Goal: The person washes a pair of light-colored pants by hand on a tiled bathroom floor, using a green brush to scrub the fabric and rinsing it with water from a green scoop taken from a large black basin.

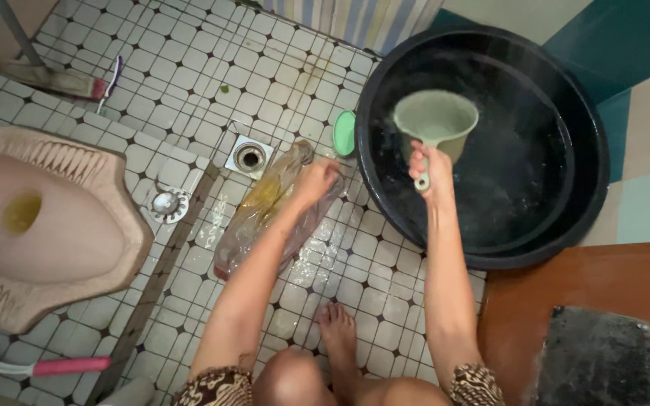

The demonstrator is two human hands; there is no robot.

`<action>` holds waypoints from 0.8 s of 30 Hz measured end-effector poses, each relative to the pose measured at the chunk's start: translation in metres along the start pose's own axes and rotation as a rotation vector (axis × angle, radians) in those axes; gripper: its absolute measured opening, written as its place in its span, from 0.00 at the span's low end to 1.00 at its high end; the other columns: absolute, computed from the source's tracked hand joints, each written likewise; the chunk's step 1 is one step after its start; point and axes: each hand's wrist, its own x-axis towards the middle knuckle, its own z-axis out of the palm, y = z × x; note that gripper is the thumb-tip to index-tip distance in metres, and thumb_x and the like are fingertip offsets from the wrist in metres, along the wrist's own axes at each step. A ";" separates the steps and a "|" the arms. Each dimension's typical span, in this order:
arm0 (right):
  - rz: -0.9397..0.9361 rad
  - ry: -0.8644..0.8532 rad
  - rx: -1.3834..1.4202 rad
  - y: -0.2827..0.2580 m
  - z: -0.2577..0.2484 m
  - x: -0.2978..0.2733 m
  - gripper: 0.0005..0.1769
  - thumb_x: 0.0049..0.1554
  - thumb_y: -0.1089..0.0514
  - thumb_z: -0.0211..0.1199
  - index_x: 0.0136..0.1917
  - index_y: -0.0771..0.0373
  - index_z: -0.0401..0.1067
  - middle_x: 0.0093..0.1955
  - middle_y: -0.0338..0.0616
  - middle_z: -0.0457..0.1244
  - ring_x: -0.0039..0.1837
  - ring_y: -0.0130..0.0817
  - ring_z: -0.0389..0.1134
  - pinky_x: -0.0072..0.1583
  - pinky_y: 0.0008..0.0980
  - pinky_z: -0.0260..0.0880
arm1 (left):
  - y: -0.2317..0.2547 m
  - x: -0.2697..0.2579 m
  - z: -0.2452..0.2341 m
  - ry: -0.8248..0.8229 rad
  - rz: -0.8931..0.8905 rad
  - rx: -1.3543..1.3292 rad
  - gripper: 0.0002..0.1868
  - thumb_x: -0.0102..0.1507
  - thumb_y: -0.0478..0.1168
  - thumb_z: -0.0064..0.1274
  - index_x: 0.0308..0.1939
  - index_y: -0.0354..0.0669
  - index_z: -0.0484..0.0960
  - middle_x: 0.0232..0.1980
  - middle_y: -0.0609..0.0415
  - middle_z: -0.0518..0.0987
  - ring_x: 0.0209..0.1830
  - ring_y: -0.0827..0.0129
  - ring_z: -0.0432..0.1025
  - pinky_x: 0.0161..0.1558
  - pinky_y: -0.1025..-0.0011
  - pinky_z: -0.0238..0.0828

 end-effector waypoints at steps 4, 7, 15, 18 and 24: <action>-0.146 0.024 -0.100 -0.021 0.066 0.017 0.08 0.65 0.61 0.52 0.53 0.69 0.65 0.35 0.41 0.57 0.30 0.26 0.56 0.29 0.27 0.56 | 0.043 0.028 -0.023 0.001 0.064 -0.067 0.23 0.63 0.40 0.56 0.63 0.46 0.76 0.52 0.47 0.82 0.53 0.54 0.77 0.55 0.61 0.73; -0.212 0.107 -0.231 -0.034 0.099 0.045 0.03 0.62 0.63 0.51 0.47 0.66 0.64 0.33 0.42 0.58 0.27 0.27 0.56 0.27 0.31 0.57 | 0.053 0.034 -0.031 -0.014 0.098 -0.003 0.26 0.62 0.40 0.58 0.65 0.46 0.75 0.54 0.48 0.81 0.55 0.53 0.75 0.54 0.60 0.72; -0.366 0.117 -0.446 -0.054 0.138 0.065 0.01 0.58 0.68 0.49 0.45 0.68 0.61 0.31 0.42 0.57 0.24 0.28 0.57 0.24 0.34 0.57 | 0.002 0.027 -0.025 -0.099 0.131 -0.026 0.22 0.63 0.41 0.59 0.60 0.43 0.79 0.52 0.45 0.83 0.51 0.52 0.78 0.52 0.61 0.75; -0.369 0.087 -0.448 -0.058 0.157 0.044 0.03 0.61 0.66 0.51 0.48 0.69 0.63 0.33 0.42 0.58 0.25 0.28 0.58 0.26 0.34 0.59 | -0.014 0.016 -0.026 -0.129 0.037 -0.050 0.19 0.63 0.40 0.56 0.59 0.44 0.79 0.53 0.48 0.85 0.53 0.56 0.79 0.53 0.63 0.74; -0.368 -0.171 -0.178 -0.029 0.177 -0.015 0.16 0.66 0.60 0.53 0.66 0.67 0.63 0.37 0.41 0.58 0.29 0.26 0.59 0.29 0.31 0.62 | -0.043 0.004 -0.004 -0.139 0.005 -0.192 0.19 0.65 0.40 0.53 0.60 0.45 0.80 0.53 0.47 0.85 0.51 0.59 0.80 0.53 0.65 0.75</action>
